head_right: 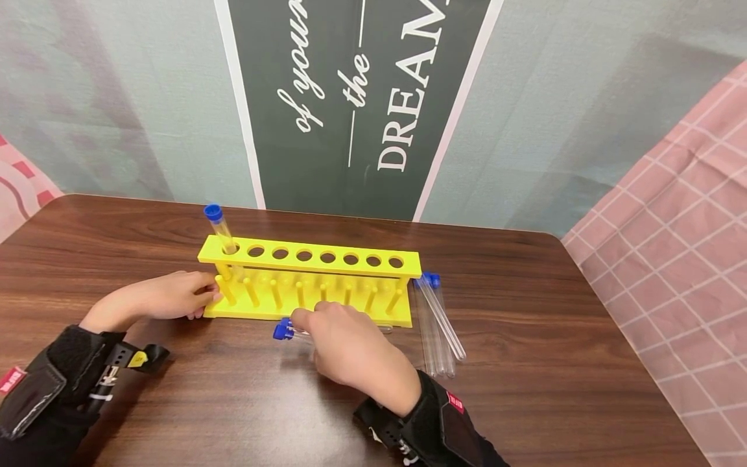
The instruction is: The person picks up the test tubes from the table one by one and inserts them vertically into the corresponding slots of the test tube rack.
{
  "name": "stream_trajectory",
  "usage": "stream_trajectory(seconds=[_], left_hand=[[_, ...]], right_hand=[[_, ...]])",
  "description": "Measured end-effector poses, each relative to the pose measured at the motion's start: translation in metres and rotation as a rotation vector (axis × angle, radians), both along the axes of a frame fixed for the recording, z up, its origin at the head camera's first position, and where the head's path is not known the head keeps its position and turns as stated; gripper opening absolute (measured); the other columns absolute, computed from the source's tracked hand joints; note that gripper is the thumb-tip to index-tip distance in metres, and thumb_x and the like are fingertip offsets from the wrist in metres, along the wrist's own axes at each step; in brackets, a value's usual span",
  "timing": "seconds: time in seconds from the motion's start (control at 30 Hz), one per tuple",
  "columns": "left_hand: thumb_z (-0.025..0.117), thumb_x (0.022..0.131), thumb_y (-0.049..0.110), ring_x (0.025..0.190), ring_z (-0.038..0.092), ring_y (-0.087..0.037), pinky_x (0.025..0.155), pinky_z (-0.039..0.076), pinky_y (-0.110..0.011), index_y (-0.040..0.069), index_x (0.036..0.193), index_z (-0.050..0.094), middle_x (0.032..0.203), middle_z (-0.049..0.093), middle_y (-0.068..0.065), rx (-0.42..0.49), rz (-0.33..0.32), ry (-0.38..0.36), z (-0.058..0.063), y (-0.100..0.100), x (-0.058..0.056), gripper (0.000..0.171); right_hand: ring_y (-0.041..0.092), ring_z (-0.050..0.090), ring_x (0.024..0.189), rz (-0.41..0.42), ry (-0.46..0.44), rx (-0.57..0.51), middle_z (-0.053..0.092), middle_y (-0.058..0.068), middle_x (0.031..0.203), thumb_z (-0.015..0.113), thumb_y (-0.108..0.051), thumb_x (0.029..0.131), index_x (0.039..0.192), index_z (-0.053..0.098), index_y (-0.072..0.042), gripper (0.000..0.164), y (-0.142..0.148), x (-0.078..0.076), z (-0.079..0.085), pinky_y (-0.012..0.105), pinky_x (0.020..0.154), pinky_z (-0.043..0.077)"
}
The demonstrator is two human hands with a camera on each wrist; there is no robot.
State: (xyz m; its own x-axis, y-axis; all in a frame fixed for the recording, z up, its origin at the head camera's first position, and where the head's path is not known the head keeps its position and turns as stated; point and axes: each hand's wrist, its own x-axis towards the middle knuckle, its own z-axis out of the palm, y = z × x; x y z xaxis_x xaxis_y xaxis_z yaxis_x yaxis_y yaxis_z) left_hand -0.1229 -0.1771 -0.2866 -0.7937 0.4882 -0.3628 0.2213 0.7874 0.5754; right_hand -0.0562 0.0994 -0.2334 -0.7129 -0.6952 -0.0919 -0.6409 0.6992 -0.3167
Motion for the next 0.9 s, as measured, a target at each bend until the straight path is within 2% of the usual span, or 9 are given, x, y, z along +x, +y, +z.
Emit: stream_trajectory(seconds=[0.1, 0.37, 0.6, 0.9], left_hand=[[0.044, 0.095, 0.009, 0.055, 0.045, -0.014, 0.053, 0.038, -0.028, 0.004, 0.08, 0.049, 0.063, 0.049, -0.003, 0.001, 0.002, -0.002, 0.0, 0.0, 0.0, 0.017], [0.045, 0.095, 0.01, 0.055, 0.045, -0.014, 0.053, 0.038, -0.028, 0.004, 0.081, 0.05, 0.063, 0.049, -0.003, -0.002, 0.009, -0.008, 0.0, 0.0, 0.0, 0.016], [0.045, 0.095, 0.01, 0.055, 0.045, -0.014, 0.053, 0.039, -0.028, 0.004, 0.08, 0.05, 0.063, 0.05, -0.003, -0.001, 0.007, 0.002, 0.0, 0.0, 0.0, 0.017], [0.044, 0.095, 0.01, 0.056, 0.045, -0.014, 0.054, 0.039, -0.028, 0.004, 0.08, 0.05, 0.064, 0.05, -0.003, -0.009, 0.011, 0.001, -0.001, 0.0, 0.0, 0.017]], right_hand=[[0.014, 0.053, 0.071, 0.019, -0.014, -0.052, 0.058, 0.002, 0.083, 0.065, 0.005, 0.076, 0.099, 0.061, -0.009, 0.027, 0.002, -0.001, 0.002, 0.024, 0.063, 0.043], [0.011, 0.044, 0.063, 0.022, -0.07, -0.167, 0.047, -0.004, 0.067, 0.068, 0.004, 0.075, 0.098, 0.062, -0.007, 0.026, 0.006, -0.005, 0.006, 0.022, 0.058, 0.04], [0.011, 0.048, 0.067, 0.029, -0.068, -0.227, 0.05, -0.006, 0.07, 0.068, 0.003, 0.075, 0.097, 0.06, -0.009, 0.027, 0.014, -0.009, 0.01, 0.022, 0.062, 0.042], [0.01, 0.053, 0.076, 0.043, -0.196, -0.348, 0.054, -0.004, 0.078, 0.066, 0.004, 0.077, 0.098, 0.057, -0.008, 0.026, 0.028, -0.018, 0.014, 0.023, 0.065, 0.048]])
